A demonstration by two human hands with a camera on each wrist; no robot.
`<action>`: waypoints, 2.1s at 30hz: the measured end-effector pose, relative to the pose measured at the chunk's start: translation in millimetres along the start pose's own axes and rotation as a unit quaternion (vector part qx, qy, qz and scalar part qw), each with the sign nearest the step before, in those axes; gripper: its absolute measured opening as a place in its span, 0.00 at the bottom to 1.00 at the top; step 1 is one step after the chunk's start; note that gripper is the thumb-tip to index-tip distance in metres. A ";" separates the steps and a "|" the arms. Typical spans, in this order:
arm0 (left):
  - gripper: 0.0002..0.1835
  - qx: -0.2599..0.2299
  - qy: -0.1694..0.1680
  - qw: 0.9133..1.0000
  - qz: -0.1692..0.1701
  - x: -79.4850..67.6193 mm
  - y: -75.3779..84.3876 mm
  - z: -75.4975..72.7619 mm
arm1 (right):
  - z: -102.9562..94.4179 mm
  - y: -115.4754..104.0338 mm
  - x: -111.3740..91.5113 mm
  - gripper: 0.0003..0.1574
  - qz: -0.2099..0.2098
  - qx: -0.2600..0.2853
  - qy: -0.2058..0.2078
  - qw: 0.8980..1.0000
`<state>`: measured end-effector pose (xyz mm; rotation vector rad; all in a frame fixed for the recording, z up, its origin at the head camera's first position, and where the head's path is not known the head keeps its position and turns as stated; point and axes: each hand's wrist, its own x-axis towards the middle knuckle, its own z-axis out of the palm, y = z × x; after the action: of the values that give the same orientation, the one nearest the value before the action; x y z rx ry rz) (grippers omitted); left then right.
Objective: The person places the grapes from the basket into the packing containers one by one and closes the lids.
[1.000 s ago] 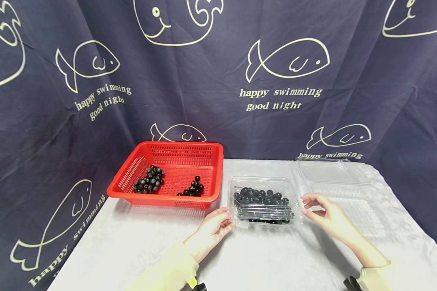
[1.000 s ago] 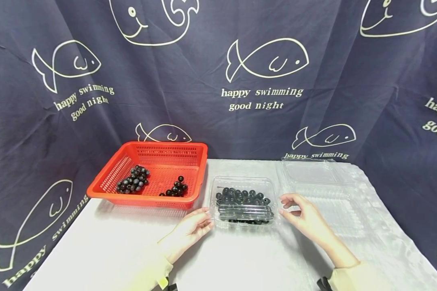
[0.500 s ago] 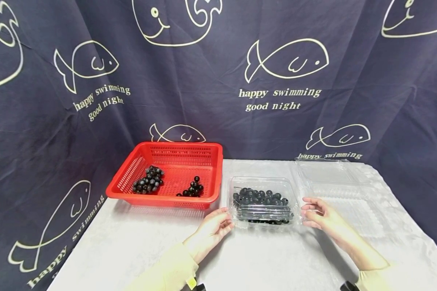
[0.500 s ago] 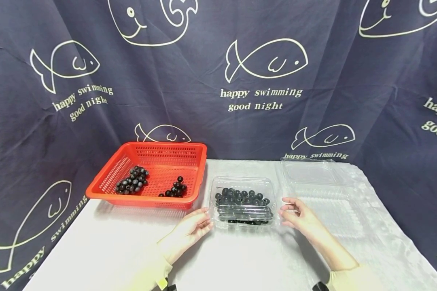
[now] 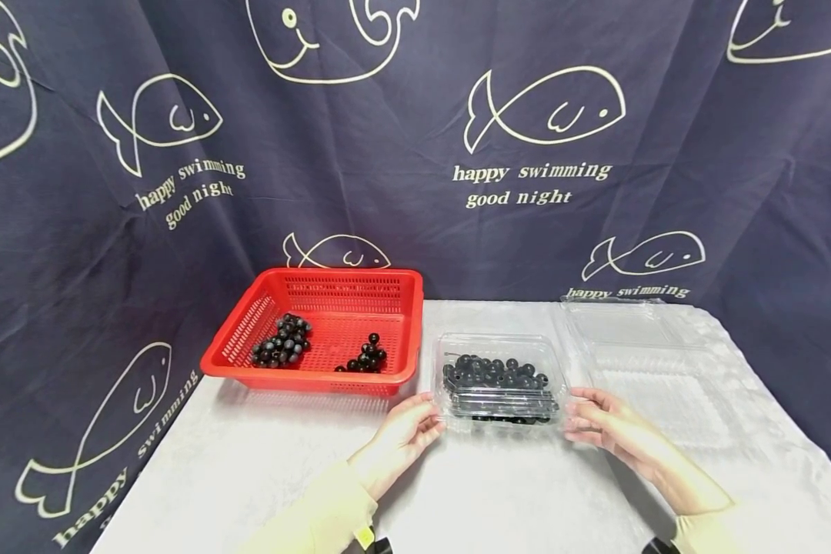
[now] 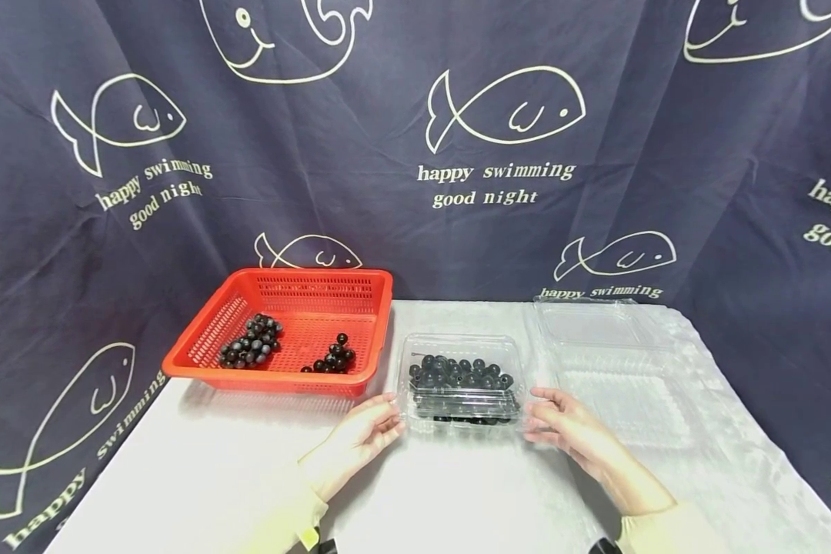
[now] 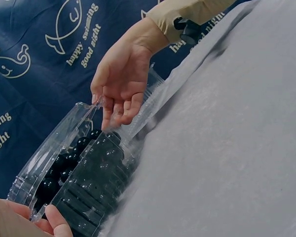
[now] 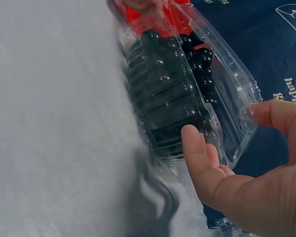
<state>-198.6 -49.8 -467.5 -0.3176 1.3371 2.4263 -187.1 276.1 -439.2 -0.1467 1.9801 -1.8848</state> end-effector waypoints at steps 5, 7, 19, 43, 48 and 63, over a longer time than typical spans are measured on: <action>0.20 0.009 0.000 1.000 0.003 -3.5 1.4 1.5 | -1.2 3.6 -0.8 0.25 -0.004 0.094 -0.041 0.995; 0.19 0.012 0.000 1.000 0.006 -5.0 1.8 1.9 | -1.8 5.5 -1.1 0.17 -0.006 0.126 -0.056 0.990; 0.18 0.060 -0.004 0.997 0.038 -0.1 1.1 0.3 | 3.3 6.0 0.5 0.16 0.002 0.122 -0.042 0.992; 0.04 0.147 -0.035 0.988 0.032 1.9 4.2 0.5 | 12.0 12.3 -1.9 0.19 0.021 0.078 0.004 0.997; 0.05 0.157 -0.048 0.986 0.015 2.7 3.7 2.0 | 11.7 14.1 -2.8 0.11 0.016 0.100 -0.012 0.995; 0.03 0.167 -0.060 0.984 0.004 1.3 1.9 0.2 | 10.8 19.2 -1.0 0.04 0.022 0.120 -0.045 0.992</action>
<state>-200.5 -50.3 -466.4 -0.0756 1.6559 2.1373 -178.6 268.0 -457.8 -0.1163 1.6706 -2.0317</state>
